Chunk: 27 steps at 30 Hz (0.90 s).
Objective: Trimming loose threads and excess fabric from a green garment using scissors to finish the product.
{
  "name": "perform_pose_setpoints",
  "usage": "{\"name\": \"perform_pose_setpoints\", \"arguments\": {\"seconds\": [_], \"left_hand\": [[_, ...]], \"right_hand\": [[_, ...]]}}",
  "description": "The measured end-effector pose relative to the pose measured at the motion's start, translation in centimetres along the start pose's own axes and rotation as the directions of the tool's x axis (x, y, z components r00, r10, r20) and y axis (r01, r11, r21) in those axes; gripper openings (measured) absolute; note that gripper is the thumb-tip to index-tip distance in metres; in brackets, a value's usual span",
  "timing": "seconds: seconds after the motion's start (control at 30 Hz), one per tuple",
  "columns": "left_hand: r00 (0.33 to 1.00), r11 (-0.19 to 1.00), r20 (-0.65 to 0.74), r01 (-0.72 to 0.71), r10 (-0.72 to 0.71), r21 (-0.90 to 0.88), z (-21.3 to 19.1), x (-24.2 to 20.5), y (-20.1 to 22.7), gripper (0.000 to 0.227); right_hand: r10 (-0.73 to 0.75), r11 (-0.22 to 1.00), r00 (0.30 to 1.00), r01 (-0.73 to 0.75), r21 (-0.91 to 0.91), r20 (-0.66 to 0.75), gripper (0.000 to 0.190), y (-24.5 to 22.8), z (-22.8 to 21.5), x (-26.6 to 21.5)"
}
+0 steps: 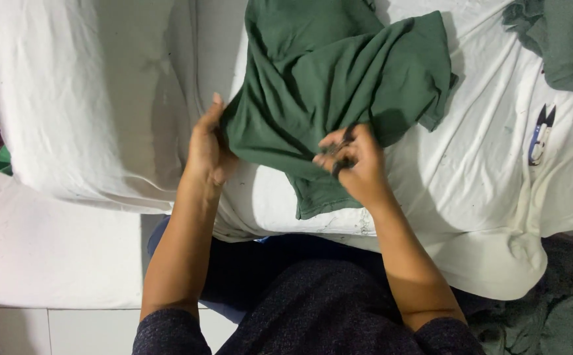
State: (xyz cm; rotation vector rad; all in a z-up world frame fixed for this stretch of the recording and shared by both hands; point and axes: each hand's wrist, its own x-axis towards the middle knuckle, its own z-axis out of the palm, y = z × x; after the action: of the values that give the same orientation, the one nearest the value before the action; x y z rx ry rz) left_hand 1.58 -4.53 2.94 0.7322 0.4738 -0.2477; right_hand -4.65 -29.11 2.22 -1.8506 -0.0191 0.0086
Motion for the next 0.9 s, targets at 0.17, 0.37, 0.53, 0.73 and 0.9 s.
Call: {"name": "perform_pose_setpoints", "arguments": {"seconds": [0.17,0.37,0.53,0.73,0.9], "left_hand": [[0.988,0.953,-0.147,0.091,-0.05,0.289,0.0,0.1,-0.5,0.026],[0.961,0.946,0.015,-0.274,0.276,0.173,0.8,-0.5,-0.1,0.019],[0.955,0.94,-0.071,-0.297,0.289,-0.165,2.5,-2.6,4.1,0.024],[0.965,0.958,-0.223,-0.187,0.138,-0.217,1.3,-1.5,3.3,0.041],[0.951,0.959,-0.243,0.235,-0.193,0.16,0.4,-1.5,2.8,0.065]], "right_hand": [[-0.25,0.938,0.933,0.167,-0.305,-0.259,0.056,-0.2,-2.6,3.5],[-0.507,0.579,0.862,0.324,-0.748,-0.019,0.05,8.6,-2.5,5.5],[-0.115,0.928,0.993,0.111,-0.357,0.01,0.038,3.1,-3.8,1.4],[-0.308,0.916,0.932,0.235,-0.326,-0.192,0.051,1.9,-5.9,6.2],[-0.221,0.755,0.971,0.226,-0.615,0.086,0.053,2.1,-6.7,10.1]]}}
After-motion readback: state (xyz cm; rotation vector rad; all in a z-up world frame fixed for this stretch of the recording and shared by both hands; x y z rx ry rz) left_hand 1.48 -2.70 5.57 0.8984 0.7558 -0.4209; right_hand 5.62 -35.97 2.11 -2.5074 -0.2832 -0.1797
